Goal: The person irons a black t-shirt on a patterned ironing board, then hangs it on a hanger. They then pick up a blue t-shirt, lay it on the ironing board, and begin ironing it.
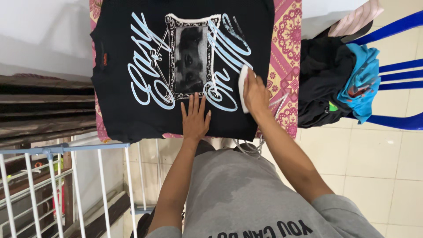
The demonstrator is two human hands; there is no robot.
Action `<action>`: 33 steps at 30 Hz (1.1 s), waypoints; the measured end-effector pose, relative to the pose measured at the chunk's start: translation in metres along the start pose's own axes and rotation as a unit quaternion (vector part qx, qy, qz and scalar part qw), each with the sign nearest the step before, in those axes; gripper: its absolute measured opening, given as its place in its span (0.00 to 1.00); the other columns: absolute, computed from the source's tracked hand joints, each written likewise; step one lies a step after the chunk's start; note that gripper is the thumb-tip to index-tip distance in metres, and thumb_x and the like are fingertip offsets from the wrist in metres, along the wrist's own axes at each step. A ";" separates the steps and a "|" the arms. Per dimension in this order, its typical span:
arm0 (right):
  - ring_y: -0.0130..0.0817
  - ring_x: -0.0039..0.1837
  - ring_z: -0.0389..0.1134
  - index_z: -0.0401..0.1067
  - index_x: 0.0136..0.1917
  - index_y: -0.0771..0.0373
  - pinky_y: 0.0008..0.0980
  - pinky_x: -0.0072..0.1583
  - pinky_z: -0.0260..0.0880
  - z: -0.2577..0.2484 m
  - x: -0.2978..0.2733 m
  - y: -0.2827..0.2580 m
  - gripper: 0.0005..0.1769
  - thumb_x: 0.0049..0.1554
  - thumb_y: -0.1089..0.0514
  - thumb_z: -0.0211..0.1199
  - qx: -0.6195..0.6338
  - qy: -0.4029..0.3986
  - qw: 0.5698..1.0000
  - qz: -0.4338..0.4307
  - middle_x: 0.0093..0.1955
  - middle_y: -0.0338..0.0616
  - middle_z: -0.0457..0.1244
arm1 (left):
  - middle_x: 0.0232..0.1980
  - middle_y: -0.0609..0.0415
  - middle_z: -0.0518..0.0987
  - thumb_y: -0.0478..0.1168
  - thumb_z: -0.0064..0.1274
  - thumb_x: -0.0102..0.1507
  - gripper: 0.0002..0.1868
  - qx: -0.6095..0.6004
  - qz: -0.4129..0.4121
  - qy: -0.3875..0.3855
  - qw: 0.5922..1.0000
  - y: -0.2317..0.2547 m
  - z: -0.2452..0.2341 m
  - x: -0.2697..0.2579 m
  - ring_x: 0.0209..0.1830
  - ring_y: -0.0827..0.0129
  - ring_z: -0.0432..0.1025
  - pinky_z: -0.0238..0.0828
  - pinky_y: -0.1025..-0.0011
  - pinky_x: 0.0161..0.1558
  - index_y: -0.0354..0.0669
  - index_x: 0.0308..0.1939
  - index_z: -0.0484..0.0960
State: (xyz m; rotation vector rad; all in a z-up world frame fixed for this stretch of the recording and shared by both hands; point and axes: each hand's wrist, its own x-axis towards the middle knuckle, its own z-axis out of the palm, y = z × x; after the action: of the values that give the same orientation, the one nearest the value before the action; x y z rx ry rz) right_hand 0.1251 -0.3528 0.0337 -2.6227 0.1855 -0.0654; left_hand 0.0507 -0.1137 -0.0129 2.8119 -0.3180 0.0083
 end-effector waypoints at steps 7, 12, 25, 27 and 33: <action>0.63 0.43 0.71 0.64 0.74 0.58 0.57 0.43 0.72 0.000 -0.048 -0.002 0.23 0.67 0.54 0.51 -0.001 -0.006 1.000 0.025 0.51 0.60 0.66 | 0.82 0.37 0.49 0.56 0.43 0.69 0.39 -0.016 -0.051 -0.032 0.998 0.024 0.001 0.010 0.83 0.48 0.40 0.26 0.33 0.74 0.38 0.78 0.56; 0.62 0.42 0.71 0.64 0.75 0.57 0.56 0.45 0.72 0.005 -0.009 -0.004 0.23 0.68 0.54 0.51 -0.015 0.034 0.998 0.046 0.50 0.61 0.66 | 0.83 0.37 0.47 0.57 0.41 0.70 0.40 -0.048 0.019 -0.061 0.997 0.032 0.010 0.057 0.84 0.49 0.39 0.26 0.37 0.76 0.38 0.79 0.54; 0.61 0.48 0.70 0.65 0.74 0.59 0.53 0.49 0.70 0.001 -0.037 -0.026 0.22 0.68 0.56 0.52 0.004 0.063 0.993 0.100 0.49 0.61 0.66 | 0.84 0.41 0.45 0.57 0.36 0.70 0.38 -0.032 0.058 -0.099 0.993 0.022 0.011 0.103 0.85 0.53 0.36 0.25 0.40 0.77 0.42 0.80 0.52; 0.60 0.48 0.70 0.66 0.73 0.61 0.53 0.50 0.70 0.002 -0.054 -0.031 0.21 0.68 0.57 0.53 0.009 0.075 0.994 0.084 0.49 0.61 0.66 | 0.84 0.40 0.44 0.57 0.36 0.71 0.39 -0.028 0.062 -0.102 0.992 0.021 0.012 0.102 0.85 0.53 0.36 0.25 0.40 0.78 0.42 0.81 0.52; 0.60 0.47 0.70 0.70 0.71 0.61 0.53 0.48 0.70 0.003 -0.023 -0.021 0.21 0.66 0.58 0.56 -0.031 0.094 0.992 0.075 0.48 0.63 0.68 | 0.84 0.40 0.44 0.58 0.36 0.71 0.39 -0.043 0.074 -0.089 0.992 0.018 0.012 0.104 0.85 0.52 0.36 0.25 0.39 0.77 0.41 0.81 0.51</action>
State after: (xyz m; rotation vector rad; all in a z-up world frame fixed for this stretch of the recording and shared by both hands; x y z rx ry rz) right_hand 0.1048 -0.3295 0.0414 -2.6535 0.4553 -0.2586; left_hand 0.1474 -0.1565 -0.0146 2.7013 -0.5531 -0.2187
